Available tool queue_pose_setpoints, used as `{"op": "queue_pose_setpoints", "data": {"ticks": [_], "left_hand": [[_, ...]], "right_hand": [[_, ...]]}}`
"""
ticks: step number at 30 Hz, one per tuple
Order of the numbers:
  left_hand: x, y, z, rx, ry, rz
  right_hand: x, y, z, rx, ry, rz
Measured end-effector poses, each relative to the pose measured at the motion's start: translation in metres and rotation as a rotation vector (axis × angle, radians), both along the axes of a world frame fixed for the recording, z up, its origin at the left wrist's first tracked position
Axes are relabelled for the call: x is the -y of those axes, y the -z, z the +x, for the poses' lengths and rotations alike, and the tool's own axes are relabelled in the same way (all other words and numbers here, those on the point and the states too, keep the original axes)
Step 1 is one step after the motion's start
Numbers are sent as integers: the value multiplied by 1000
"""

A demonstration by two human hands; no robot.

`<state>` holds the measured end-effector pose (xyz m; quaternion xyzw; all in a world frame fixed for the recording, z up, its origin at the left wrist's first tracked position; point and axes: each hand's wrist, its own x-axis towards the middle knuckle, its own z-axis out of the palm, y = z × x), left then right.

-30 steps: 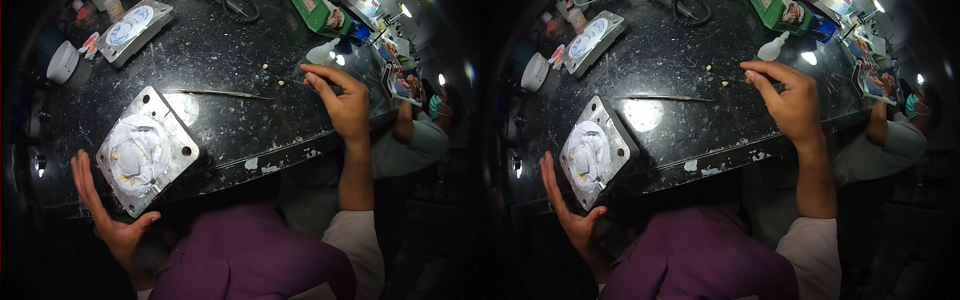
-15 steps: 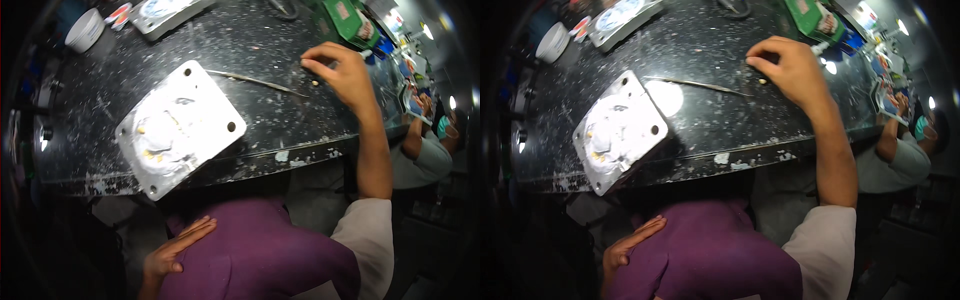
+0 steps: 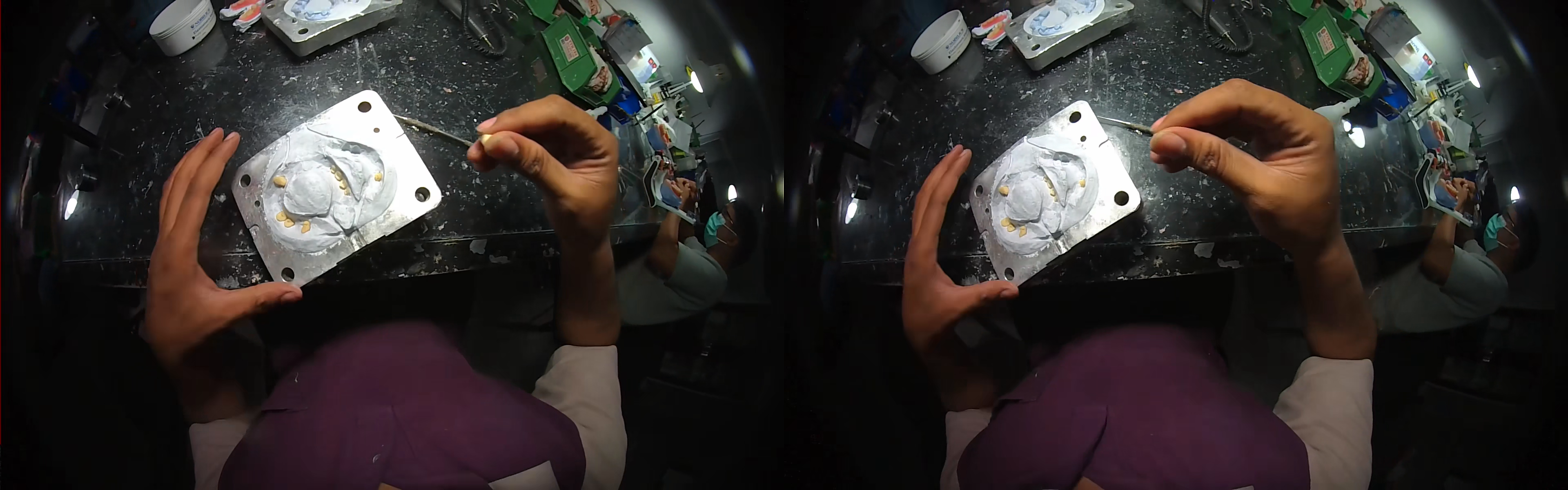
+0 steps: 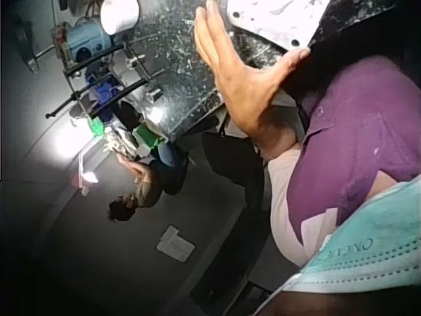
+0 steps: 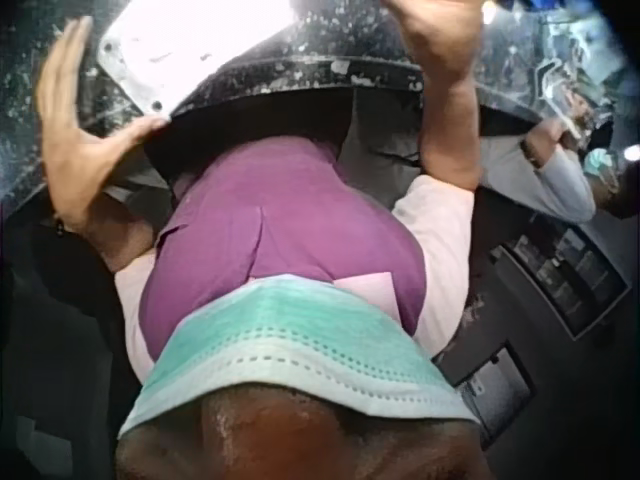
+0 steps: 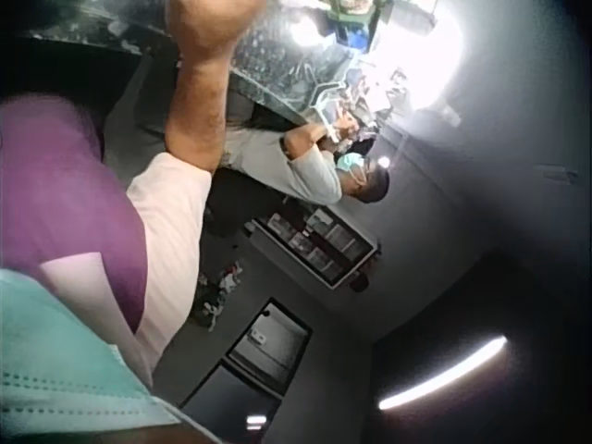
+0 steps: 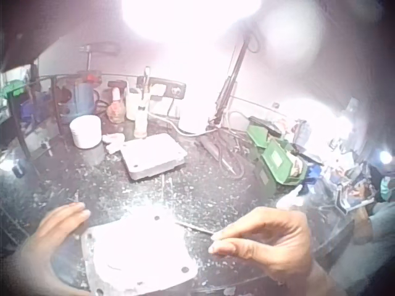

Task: The person scrapes a plaster dental mold using a metal dental pick, clears away dust with a compressed air gun, and then manually fits small artificial teeth into the mold's indentations.

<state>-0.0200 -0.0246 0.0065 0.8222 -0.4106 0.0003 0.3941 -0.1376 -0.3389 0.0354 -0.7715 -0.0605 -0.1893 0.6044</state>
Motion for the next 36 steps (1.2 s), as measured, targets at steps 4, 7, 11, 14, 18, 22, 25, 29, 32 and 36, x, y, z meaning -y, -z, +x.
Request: {"op": "queue_pose_setpoints", "data": {"ticks": [4, 7, 11, 14, 18, 22, 25, 29, 32, 36], "left_hand": [[-1, 18, 4, -191, 84, -24], [9, 23, -19, 4, -34, 37], [19, 33, -49, 93, -239, 59], [22, 36, -51, 108, -214, 77], [25, 38, -43, 134, -131, 103], [8, 18, -37, 24, -76, 91], [22, 19, -8, 11, 93, 35], [36, 21, 3, -28, 210, 6], [29, 29, -3, -18, 170, -23], [26, 25, 0, 31, 178, 41]], "right_hand": [[-4, -3, 10, -104, -93, 226], [0, 0, 11, -133, -97, 266], [-2, 1, 25, -163, -91, 166], [-10, 1, 30, -134, -50, 106], [-16, 0, 32, -157, -25, 176], [-30, 6, 50, -151, -142, 232], [-31, 4, 46, -118, -103, 137], [-29, 3, 46, 19, -51, -113], [-22, 5, 50, 49, -144, -369], [-24, 13, 56, 117, -190, -579]]}}
